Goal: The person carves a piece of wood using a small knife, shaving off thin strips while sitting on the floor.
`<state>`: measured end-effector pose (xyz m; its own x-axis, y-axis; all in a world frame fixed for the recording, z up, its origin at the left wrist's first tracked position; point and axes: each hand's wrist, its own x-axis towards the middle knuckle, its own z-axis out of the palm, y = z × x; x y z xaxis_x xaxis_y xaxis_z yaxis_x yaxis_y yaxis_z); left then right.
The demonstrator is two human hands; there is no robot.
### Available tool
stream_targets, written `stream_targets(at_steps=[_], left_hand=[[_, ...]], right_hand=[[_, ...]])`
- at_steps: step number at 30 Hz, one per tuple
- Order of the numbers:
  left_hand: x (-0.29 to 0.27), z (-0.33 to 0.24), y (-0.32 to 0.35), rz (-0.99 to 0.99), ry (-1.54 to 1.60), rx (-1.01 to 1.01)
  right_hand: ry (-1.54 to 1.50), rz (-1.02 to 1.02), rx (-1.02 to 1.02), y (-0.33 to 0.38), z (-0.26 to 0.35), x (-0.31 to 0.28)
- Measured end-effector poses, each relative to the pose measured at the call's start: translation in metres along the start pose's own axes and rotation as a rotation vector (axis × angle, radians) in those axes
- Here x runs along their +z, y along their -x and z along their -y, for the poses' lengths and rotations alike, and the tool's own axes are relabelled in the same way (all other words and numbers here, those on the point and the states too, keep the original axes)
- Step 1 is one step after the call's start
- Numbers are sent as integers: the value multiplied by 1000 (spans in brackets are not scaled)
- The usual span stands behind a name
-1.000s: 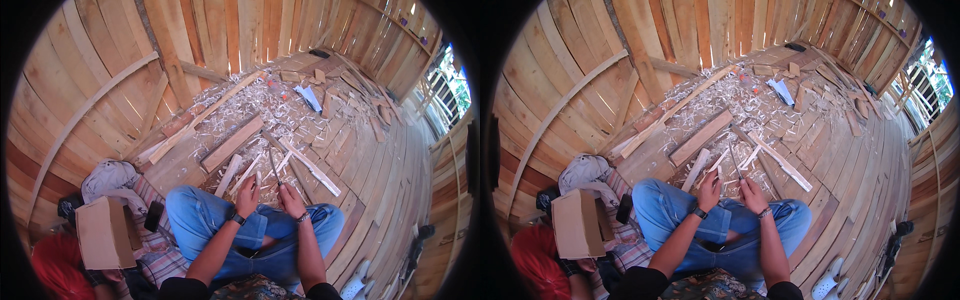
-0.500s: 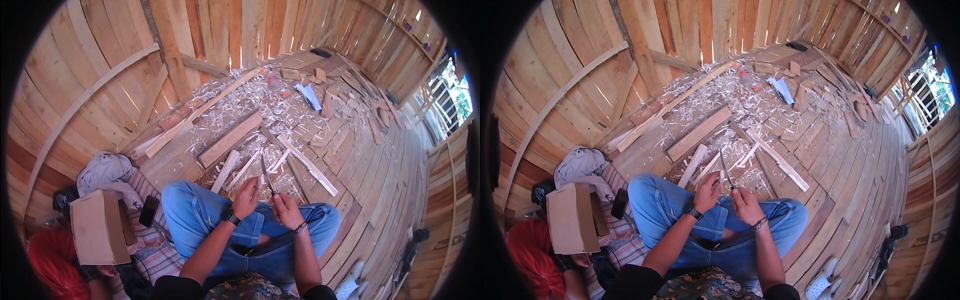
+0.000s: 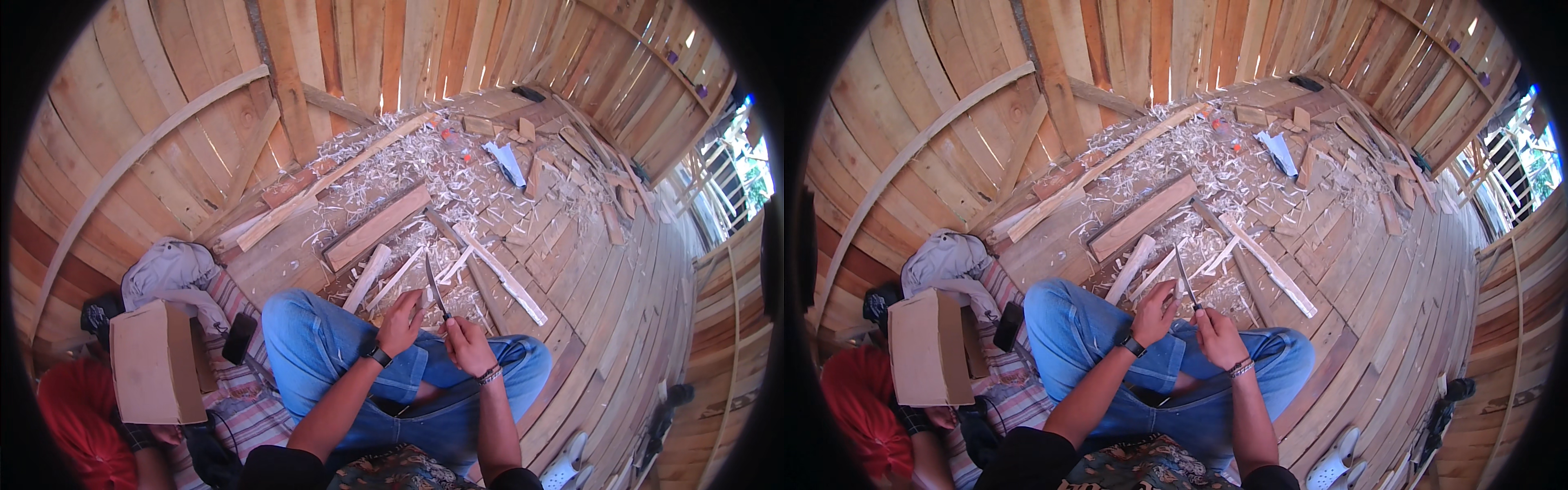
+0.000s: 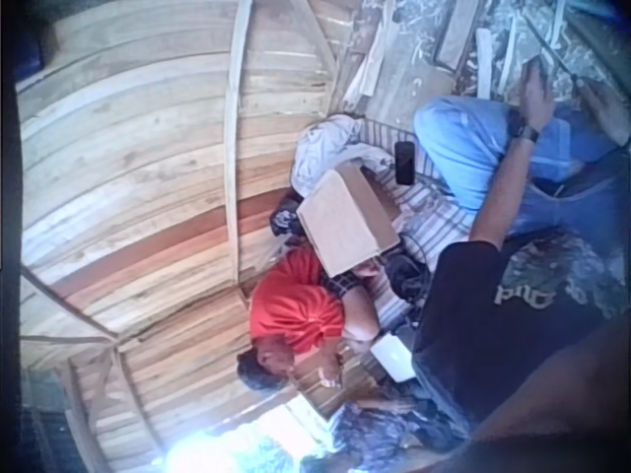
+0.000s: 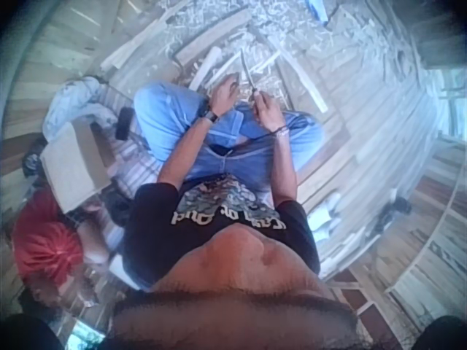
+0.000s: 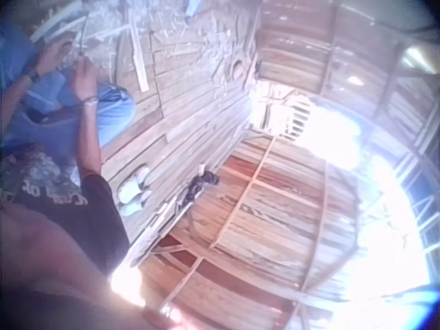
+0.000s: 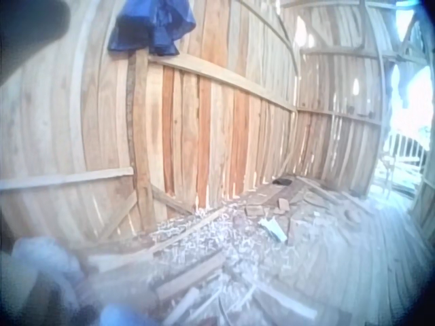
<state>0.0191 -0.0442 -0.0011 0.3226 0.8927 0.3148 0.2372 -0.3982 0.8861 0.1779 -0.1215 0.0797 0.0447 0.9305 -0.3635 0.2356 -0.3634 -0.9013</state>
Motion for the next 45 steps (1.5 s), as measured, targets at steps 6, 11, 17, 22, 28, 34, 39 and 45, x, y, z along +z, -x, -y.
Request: stream_targets(at_steps=[6, 11, 17, 22, 28, 34, 39, 45], left_hand=[[1, 3, 0, 4, 13, 16], [2, 4, 1, 1, 24, 3], [1, 3, 0, 6, 27, 19], [0, 5, 1, 27, 43, 6], [-1, 3, 1, 52, 45, -4], [-7, -10, -1, 41, -5, 61], [-14, 19, -6, -158, -38, -26], [-53, 32, -44, 46, -574, -476]], right_hand=[[36, -8, 12, 2, 5, -2], [101, -14, -1, 3, 9, 0], [414, -75, -190, 1, 13, -8], [581, -125, -291, 1, 14, -9], [629, -139, -277, 6, 20, -8], [675, -142, -296, 8, 24, -13], [677, -150, -275, 4, 24, -12], [683, -151, -267, 6, 18, -17]])
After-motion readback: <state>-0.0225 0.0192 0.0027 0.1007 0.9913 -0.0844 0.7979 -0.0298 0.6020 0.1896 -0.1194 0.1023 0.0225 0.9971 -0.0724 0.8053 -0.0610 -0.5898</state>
